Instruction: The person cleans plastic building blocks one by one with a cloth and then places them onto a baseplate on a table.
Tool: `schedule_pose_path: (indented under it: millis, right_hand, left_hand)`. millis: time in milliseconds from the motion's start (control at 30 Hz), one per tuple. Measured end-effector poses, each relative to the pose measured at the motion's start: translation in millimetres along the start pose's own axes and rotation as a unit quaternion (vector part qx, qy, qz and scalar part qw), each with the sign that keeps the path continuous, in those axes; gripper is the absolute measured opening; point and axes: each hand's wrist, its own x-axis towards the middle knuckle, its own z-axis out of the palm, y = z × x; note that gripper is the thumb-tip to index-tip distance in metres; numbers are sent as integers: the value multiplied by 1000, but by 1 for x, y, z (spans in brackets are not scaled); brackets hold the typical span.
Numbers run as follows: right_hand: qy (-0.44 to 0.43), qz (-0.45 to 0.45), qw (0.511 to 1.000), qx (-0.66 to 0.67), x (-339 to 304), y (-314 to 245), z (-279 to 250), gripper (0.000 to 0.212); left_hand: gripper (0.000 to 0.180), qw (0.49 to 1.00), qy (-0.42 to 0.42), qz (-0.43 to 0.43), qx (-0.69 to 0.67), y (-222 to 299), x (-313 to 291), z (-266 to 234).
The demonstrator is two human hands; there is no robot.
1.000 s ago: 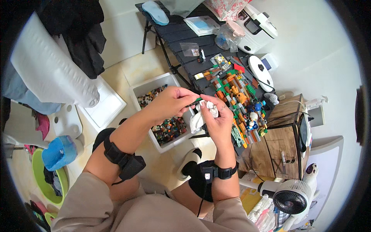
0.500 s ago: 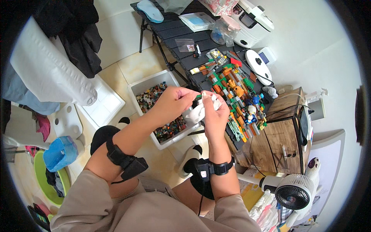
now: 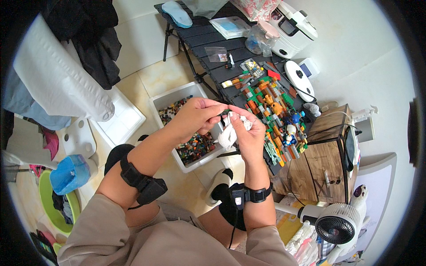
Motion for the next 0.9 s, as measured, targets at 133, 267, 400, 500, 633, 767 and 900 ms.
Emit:
schedule_pose_path:
  millis: [133,267,400,500,633,767,900]
  right_hand:
    - [-19,-61,990,-128,0,-6,-3,21]
    - [28,-96,978,-182,0,0,-3,18]
    - [-35,-202,923,-325,2,-3,-4,18]
    - [-87,-239,895,-366,3,4,-14,27]
    - [-134,-260,861,-417,0,9,-16,34]
    - [-175,-294,807,-482,-2,8,-11,34]
    - [-193,-282,781,-523,-7,2,-5,26]
  left_hand:
    - [24,997,-34,-52,-46,0,1,-8]
    - [25,995,-31,-84,-48,-9,4,-7]
    - [23,998,2,-41,54,-5,-3,0]
    - [22,989,-39,-48,135,-2,4,-9]
    - [18,986,-30,-63,154,2,2,-12]
    - [17,971,-8,-111,213,-2,4,-17]
    - [18,951,11,-187,247,0,8,-23]
